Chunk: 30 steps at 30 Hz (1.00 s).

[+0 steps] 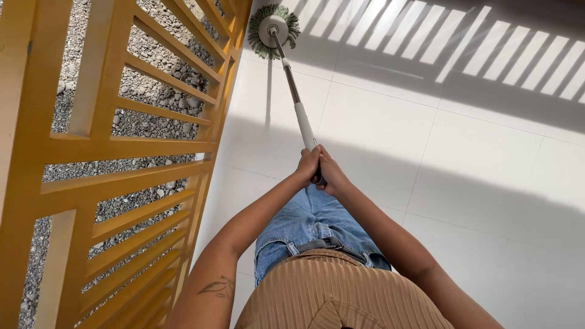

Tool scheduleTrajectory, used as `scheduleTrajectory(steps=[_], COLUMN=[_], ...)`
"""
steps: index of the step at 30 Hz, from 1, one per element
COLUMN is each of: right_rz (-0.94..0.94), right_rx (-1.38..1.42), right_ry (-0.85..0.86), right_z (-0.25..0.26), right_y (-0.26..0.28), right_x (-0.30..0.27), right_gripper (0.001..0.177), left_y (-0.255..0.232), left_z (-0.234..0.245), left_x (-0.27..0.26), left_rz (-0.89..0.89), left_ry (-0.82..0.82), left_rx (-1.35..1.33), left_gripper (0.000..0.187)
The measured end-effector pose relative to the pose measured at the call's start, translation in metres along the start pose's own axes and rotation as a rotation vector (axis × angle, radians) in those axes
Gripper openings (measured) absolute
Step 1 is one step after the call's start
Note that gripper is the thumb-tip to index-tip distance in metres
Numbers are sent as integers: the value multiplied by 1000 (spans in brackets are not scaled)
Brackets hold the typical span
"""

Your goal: Mopping a tiled balcony floor using a spin mop.

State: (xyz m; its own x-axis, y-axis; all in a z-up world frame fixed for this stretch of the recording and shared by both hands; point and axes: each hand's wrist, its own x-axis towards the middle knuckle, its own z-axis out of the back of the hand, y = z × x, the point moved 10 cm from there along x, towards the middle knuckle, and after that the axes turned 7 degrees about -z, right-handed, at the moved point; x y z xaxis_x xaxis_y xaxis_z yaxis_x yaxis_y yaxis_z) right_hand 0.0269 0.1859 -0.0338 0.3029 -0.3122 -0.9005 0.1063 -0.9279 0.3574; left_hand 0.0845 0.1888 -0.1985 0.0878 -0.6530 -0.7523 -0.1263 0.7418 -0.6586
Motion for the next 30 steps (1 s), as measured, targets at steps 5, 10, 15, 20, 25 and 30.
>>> scheduleTrajectory(steps=[5,10,15,20,25,30], right_rz=[-48,-160,-69,54,127,67], right_rx=[42,192,181,197,212,282], right_ry=[-15,-12,-36,14,-27,-78], right_z=[2,-3,-25,-39,-27,62], right_y=[-27,-51,-37,-15,-30,-81], right_x=[-39,-99,-88,-22,20,9], right_gripper=[50,48,50,47,44,40], left_y=[-33,9,3,-29,-51,28], left_z=[-22,-50,-29,16,30,-67], left_x=[-107,-135,-109,-52,-58,-33], left_rz=[124,178,74,40,-39,87], left_ry=[114,257,262,176,80,286], left_rx=[-52,-98,-110,-60,-9,-21], left_gripper=[71,75,75,79,77,101])
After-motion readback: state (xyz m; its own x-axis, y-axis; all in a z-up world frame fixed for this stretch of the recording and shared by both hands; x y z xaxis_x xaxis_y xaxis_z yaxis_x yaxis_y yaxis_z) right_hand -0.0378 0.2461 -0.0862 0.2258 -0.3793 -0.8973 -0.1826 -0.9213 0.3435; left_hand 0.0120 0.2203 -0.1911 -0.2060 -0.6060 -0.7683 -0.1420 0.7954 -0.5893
